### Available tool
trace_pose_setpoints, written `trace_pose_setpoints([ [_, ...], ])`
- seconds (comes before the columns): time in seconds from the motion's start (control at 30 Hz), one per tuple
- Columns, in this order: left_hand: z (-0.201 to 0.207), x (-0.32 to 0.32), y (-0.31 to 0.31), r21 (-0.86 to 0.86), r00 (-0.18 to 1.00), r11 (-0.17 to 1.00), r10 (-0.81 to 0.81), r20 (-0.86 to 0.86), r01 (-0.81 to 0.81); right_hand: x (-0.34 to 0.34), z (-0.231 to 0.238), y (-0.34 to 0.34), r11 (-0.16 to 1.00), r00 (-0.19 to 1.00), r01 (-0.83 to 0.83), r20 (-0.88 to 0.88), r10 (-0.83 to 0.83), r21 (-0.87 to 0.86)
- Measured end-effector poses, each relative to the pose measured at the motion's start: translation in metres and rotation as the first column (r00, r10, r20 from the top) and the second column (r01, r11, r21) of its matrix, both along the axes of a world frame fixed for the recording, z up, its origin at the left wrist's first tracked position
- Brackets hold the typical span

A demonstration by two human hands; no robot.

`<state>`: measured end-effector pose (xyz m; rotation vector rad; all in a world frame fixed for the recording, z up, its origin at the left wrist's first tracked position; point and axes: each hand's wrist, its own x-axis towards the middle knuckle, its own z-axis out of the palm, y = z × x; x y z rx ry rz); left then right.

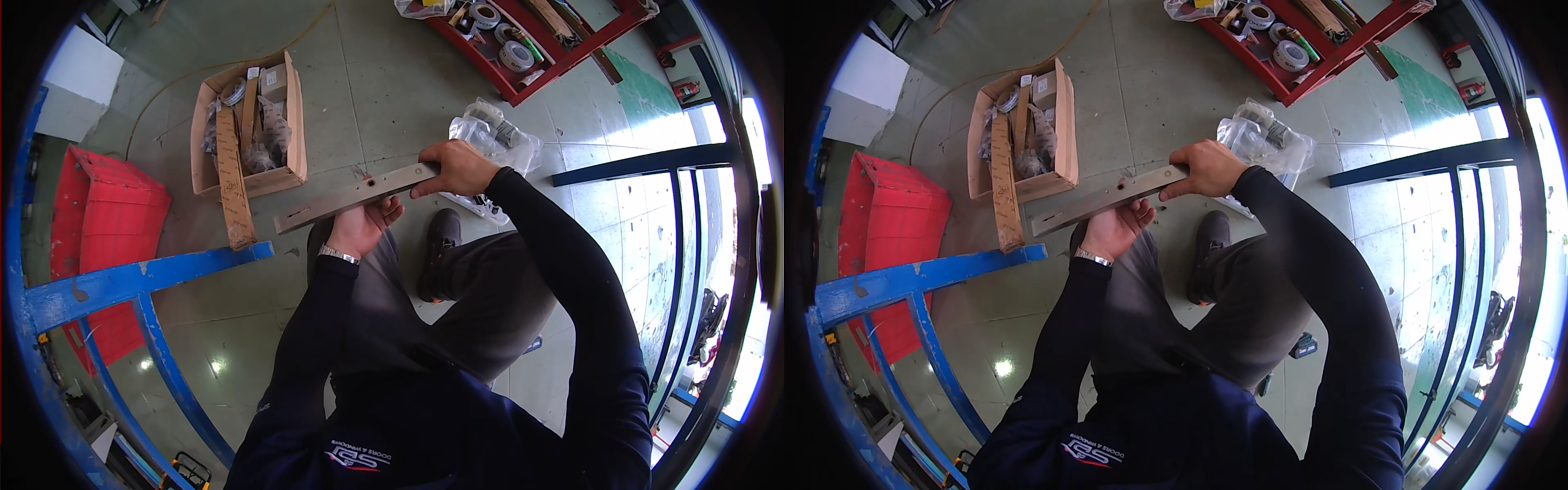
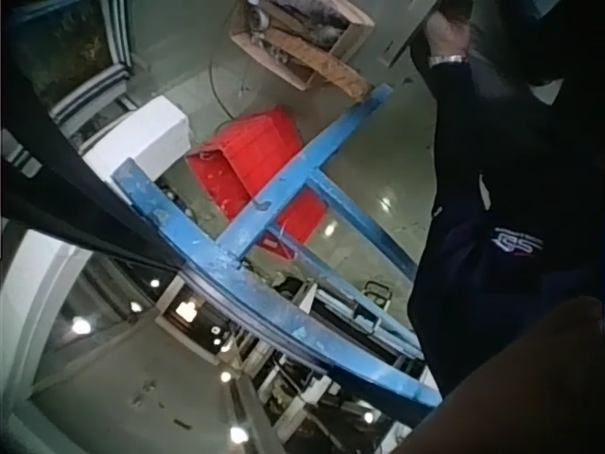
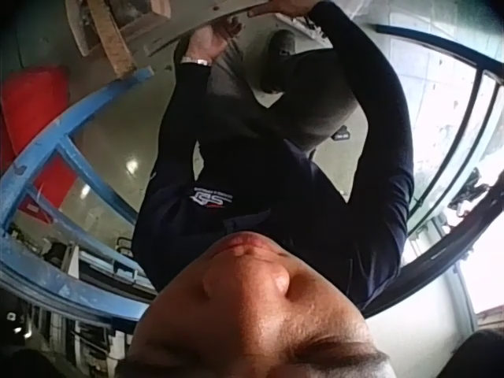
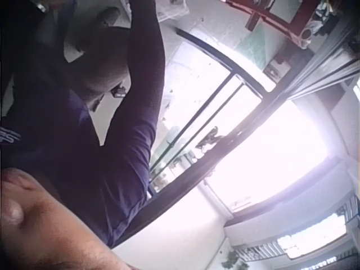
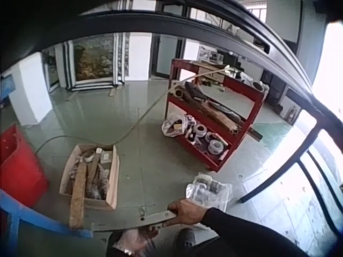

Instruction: The person assembles components of a metal frame by attaching brackets with screws, using an electric drill, mallet, and pliers.

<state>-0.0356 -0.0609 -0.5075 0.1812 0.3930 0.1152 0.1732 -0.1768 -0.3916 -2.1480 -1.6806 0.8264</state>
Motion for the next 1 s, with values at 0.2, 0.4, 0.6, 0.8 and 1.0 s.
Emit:
trace_pose_setpoints([
  [0.2,0.042,0.013,-0.017,0.349,0.994,0.936,0.072,-0.083,-0.038,0.013,-0.002,-0.005,0.988,0.99,0.135,0.059,-0.131,-0.079],
  [0.4,0.021,0.005,-0.007,0.206,0.973,0.959,0.216,-0.078,-0.197,0.004,-0.014,0.0,0.999,0.997,0.041,0.072,-0.043,0.026],
  [0.6,0.019,0.013,-0.019,0.294,0.976,0.945,0.185,-0.117,-0.144,0.017,-0.012,-0.012,0.99,0.998,0.034,-0.043,-0.041,-0.134],
  [0.8,0.012,0.008,-0.014,0.308,0.971,0.941,0.191,-0.143,-0.139,0.022,-0.019,-0.008,0.975,0.992,-0.013,-0.128,-0.016,-0.22],
  [1.0,0.006,0.018,-0.009,0.343,0.98,0.931,0.166,-0.105,-0.121,0.037,-0.003,-0.003,0.939,0.946,0.203,-0.191,-0.261,-0.277],
])
